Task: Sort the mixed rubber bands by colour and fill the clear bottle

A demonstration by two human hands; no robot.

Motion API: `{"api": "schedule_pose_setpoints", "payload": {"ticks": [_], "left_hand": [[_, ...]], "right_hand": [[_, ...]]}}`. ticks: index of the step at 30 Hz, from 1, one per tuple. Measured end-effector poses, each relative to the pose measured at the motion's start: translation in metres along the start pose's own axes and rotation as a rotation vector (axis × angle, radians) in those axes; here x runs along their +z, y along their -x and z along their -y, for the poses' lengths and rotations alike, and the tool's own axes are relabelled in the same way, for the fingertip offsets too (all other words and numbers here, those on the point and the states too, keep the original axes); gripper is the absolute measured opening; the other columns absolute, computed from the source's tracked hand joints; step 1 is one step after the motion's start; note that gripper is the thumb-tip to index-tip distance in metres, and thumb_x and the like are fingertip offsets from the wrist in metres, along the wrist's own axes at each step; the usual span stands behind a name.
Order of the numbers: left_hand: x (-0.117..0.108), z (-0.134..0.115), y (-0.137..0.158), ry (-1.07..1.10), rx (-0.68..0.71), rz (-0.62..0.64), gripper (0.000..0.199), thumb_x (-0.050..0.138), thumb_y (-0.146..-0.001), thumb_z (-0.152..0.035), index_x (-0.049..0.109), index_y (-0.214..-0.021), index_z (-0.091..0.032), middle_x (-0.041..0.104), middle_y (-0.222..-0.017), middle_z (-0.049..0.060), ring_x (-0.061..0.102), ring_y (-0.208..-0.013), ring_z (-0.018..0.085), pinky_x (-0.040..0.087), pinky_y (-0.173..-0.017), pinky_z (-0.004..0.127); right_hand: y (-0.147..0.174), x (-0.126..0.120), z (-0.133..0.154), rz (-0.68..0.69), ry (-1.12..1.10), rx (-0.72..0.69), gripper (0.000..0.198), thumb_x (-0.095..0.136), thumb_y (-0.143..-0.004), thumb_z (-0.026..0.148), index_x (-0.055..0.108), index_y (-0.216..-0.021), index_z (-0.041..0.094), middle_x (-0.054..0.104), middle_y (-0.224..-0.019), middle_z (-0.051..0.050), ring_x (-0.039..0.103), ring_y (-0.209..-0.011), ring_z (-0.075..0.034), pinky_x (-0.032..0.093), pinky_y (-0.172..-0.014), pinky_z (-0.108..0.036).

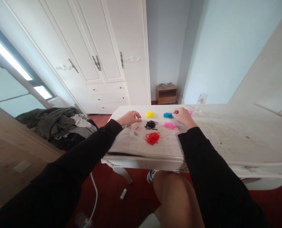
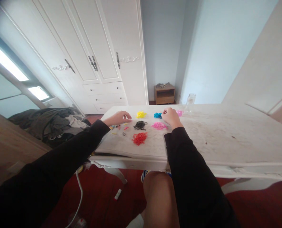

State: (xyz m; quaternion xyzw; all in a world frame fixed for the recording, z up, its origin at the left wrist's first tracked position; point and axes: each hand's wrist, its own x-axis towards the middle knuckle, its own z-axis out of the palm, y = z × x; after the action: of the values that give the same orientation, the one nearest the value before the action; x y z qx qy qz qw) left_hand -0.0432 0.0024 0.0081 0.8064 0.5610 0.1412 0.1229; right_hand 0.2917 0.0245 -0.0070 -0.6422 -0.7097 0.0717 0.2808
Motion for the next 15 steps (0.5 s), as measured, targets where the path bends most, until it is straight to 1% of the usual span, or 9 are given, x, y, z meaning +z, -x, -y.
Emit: {"api": "schedule_pose_setpoints", "payload": {"ticks": [2, 3, 7, 9, 12, 15], "left_hand": [[-0.001, -0.005, 0.004, 0.01, -0.057, 0.062, 0.037, 0.07, -0.085, -0.044, 0.078, -0.107, -0.016, 0.076, -0.111, 0.01, 0.065, -0.054, 0.012, 0.045, -0.046, 0.024], [-0.001, -0.008, 0.005, 0.013, -0.08, 0.077, 0.036, 0.069, -0.086, -0.042, 0.077, -0.108, -0.015, 0.076, -0.112, 0.011, 0.062, -0.049, 0.011, 0.043, -0.043, 0.025], [0.0, -0.015, 0.007, 0.01, -0.118, 0.095, 0.028, 0.064, -0.089, -0.036, 0.077, -0.102, -0.014, 0.075, -0.108, 0.011, 0.057, -0.042, 0.01, 0.041, -0.041, 0.026], [0.001, -0.017, 0.005, -0.014, -0.118, 0.083, 0.027, 0.064, -0.09, -0.035, 0.076, -0.1, -0.014, 0.073, -0.11, 0.012, 0.057, -0.044, 0.01, 0.041, -0.042, 0.025], [0.001, -0.019, 0.004, -0.061, -0.107, 0.038, 0.025, 0.063, -0.09, -0.031, 0.076, -0.099, -0.012, 0.07, -0.117, 0.016, 0.063, -0.057, 0.014, 0.04, -0.042, 0.023], [0.0, -0.021, 0.006, 0.004, -0.116, 0.033, 0.022, 0.058, -0.09, -0.026, 0.073, -0.099, -0.013, 0.071, -0.115, 0.015, 0.063, -0.058, 0.015, 0.038, -0.039, 0.023]], "right_hand": [[0.0, 0.0, 0.0, -0.002, -0.001, -0.001, 0.017, 0.058, -0.082, 0.017, 0.075, -0.082, 0.017, 0.076, -0.088, -0.011, 0.066, -0.081, -0.021, 0.044, -0.072, -0.028], [0.0, 0.0, 0.0, -0.002, 0.002, -0.001, 0.017, 0.058, -0.082, 0.017, 0.075, -0.082, 0.017, 0.076, -0.088, -0.011, 0.066, -0.081, -0.021, 0.044, -0.072, -0.028], [0.0, 0.0, 0.001, -0.006, 0.01, -0.001, 0.016, 0.058, -0.082, 0.017, 0.074, -0.08, 0.017, 0.077, -0.087, -0.012, 0.066, -0.08, -0.021, 0.042, -0.07, -0.028], [0.001, 0.0, 0.001, -0.013, 0.004, -0.003, 0.016, 0.058, -0.082, 0.017, 0.074, -0.08, 0.017, 0.076, -0.086, -0.011, 0.065, -0.079, -0.021, 0.042, -0.069, -0.029], [0.001, 0.0, 0.001, -0.021, -0.012, -0.006, 0.015, 0.059, -0.081, 0.016, 0.074, -0.079, 0.017, 0.076, -0.085, -0.011, 0.065, -0.078, -0.021, 0.042, -0.069, -0.029], [0.001, -0.001, 0.001, -0.027, -0.032, -0.003, 0.015, 0.059, -0.08, 0.014, 0.073, -0.076, 0.017, 0.075, -0.083, -0.011, 0.064, -0.077, -0.021, 0.042, -0.068, -0.029]]}}
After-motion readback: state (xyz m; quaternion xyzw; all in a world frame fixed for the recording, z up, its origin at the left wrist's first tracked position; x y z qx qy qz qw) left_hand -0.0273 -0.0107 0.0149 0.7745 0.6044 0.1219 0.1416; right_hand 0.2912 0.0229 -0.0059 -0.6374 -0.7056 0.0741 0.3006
